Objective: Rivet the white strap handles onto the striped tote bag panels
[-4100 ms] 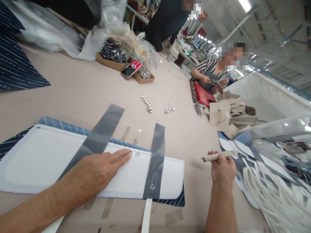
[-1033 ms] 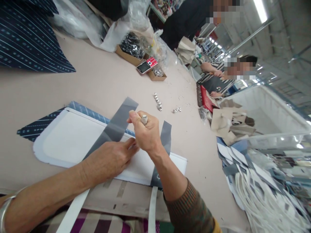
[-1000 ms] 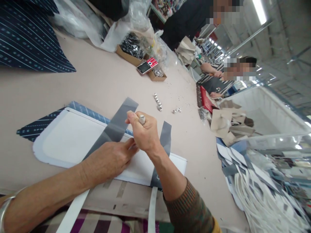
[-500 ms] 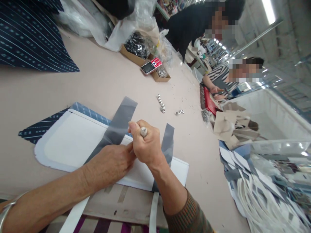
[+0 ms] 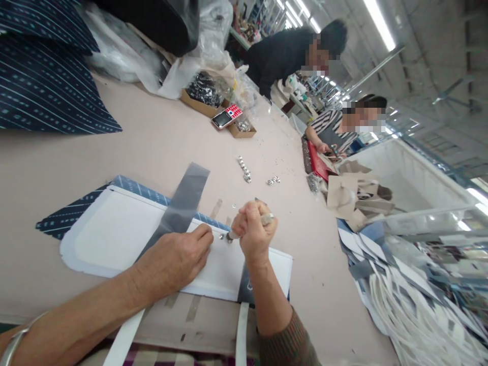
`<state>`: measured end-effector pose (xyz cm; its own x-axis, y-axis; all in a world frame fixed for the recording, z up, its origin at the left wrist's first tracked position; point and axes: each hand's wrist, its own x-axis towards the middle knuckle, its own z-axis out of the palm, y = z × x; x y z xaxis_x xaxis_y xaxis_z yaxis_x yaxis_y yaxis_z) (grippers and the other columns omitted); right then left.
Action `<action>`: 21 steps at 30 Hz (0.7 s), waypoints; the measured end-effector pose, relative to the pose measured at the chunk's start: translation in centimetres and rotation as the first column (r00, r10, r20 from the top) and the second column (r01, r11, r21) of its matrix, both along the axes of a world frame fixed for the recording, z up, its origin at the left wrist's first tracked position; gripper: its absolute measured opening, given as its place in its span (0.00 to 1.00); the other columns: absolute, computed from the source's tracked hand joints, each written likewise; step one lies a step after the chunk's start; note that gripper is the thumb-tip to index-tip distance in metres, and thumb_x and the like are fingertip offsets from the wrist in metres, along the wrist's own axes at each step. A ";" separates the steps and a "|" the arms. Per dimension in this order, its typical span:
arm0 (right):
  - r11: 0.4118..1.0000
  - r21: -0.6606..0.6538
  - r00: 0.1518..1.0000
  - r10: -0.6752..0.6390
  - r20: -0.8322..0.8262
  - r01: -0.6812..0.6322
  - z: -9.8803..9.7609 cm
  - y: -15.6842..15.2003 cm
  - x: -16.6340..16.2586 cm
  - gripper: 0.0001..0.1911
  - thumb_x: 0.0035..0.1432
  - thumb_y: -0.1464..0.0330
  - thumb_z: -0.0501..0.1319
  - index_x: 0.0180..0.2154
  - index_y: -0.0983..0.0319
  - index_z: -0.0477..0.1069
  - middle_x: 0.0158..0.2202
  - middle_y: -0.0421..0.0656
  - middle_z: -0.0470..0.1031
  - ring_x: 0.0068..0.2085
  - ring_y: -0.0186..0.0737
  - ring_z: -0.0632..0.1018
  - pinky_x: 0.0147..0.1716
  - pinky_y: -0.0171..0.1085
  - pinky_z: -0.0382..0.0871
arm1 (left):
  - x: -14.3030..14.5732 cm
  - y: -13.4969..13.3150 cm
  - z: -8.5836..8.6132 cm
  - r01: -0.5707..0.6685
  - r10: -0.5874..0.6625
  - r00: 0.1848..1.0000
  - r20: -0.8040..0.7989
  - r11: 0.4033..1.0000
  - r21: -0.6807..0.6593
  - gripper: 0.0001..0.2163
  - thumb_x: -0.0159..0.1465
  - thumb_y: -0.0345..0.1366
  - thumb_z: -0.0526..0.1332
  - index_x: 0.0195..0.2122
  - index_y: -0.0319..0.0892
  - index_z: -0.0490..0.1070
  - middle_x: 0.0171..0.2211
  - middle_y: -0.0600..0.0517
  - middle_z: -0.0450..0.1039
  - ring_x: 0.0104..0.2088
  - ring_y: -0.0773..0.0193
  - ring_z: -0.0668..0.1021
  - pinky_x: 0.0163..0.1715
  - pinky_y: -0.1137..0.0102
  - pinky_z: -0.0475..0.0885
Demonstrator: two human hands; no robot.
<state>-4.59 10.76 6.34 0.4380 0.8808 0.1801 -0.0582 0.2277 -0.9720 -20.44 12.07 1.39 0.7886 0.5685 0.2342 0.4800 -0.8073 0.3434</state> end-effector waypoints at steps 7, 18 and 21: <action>0.998 0.042 0.992 -0.043 -0.122 0.049 -1.1 0.2 -0.2 0.23 0.57 0.50 0.67 0.25 0.59 0.64 0.13 0.25 0.50 0.13 0.25 0.54 0.12 0.27 0.51 | -0.1 -0.1 -0.7 -0.008 0.008 1.000 -0.006 0.999 0.033 0.06 0.71 0.31 0.51 0.40 0.44 0.67 0.40 0.51 0.73 0.27 0.60 0.78 0.23 0.64 0.71; 0.773 -0.614 0.232 0.575 0.785 0.160 1.2 -6.1 3.3 0.10 0.61 0.67 0.63 0.44 0.61 0.79 0.41 0.48 0.82 0.39 0.46 0.82 0.40 0.42 0.74 | -0.2 0.1 -1.6 -0.013 0.012 1.000 0.012 0.997 0.078 0.12 0.73 0.34 0.48 0.43 0.42 0.71 0.45 0.48 0.76 0.31 0.60 0.80 0.26 0.65 0.70; 0.734 -0.636 0.021 0.651 0.759 0.239 0.0 -6.3 2.5 0.13 0.64 0.67 0.60 0.49 0.63 0.75 0.46 0.51 0.80 0.40 0.50 0.83 0.39 0.45 0.77 | -0.4 0.3 -1.8 -0.014 0.017 0.995 0.098 0.999 -0.029 0.14 0.73 0.37 0.49 0.44 0.42 0.74 0.48 0.46 0.77 0.36 0.59 0.81 0.30 0.66 0.71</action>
